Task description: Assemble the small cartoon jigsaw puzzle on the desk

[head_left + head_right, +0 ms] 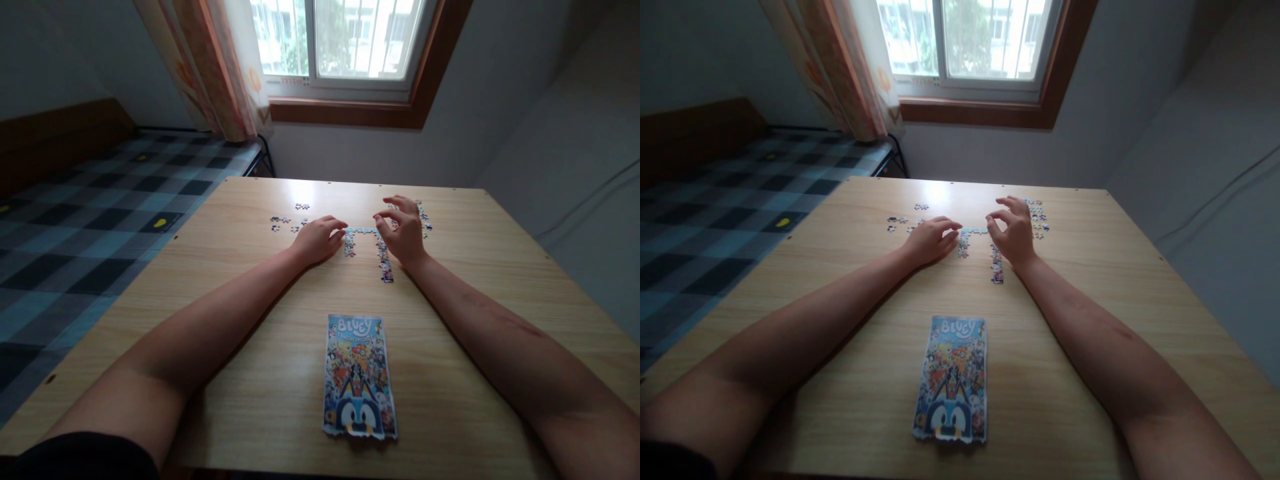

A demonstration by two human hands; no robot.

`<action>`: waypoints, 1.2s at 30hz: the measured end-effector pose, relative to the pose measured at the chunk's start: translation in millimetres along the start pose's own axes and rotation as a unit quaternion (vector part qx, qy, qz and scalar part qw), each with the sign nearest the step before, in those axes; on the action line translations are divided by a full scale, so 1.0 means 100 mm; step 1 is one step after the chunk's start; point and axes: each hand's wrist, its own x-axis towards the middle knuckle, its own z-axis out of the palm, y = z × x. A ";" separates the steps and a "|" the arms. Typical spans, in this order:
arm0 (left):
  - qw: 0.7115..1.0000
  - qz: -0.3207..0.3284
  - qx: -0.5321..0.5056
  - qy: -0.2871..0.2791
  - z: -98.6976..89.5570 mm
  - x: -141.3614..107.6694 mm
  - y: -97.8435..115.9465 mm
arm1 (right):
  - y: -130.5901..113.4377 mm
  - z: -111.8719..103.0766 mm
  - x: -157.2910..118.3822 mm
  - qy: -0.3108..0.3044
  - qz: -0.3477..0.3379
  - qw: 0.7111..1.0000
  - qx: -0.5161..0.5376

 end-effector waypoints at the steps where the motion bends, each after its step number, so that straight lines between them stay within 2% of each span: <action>1: 1.000 0.006 0.000 0.005 0.00 0.00 -0.01 | 0.00 0.00 0.00 0.005 -0.001 1.000 -0.001; 13: 0.993 0.023 -0.050 0.107 -0.02 0.02 -0.13 | -0.03 0.03 -0.01 0.034 -0.013 0.999 0.002; 29: 0.991 0.001 -0.058 0.123 -0.04 -0.03 -0.13 | -0.02 0.05 -0.02 0.018 -0.034 0.999 -0.017; 33: 0.990 0.009 -0.047 0.130 -0.16 -0.05 -0.11 | 0.06 0.07 -0.03 0.045 0.005 0.999 0.005; 36: 0.984 -0.003 -0.047 0.173 -0.39 0.01 -0.16 | 0.08 0.07 -0.06 0.053 0.019 0.998 0.012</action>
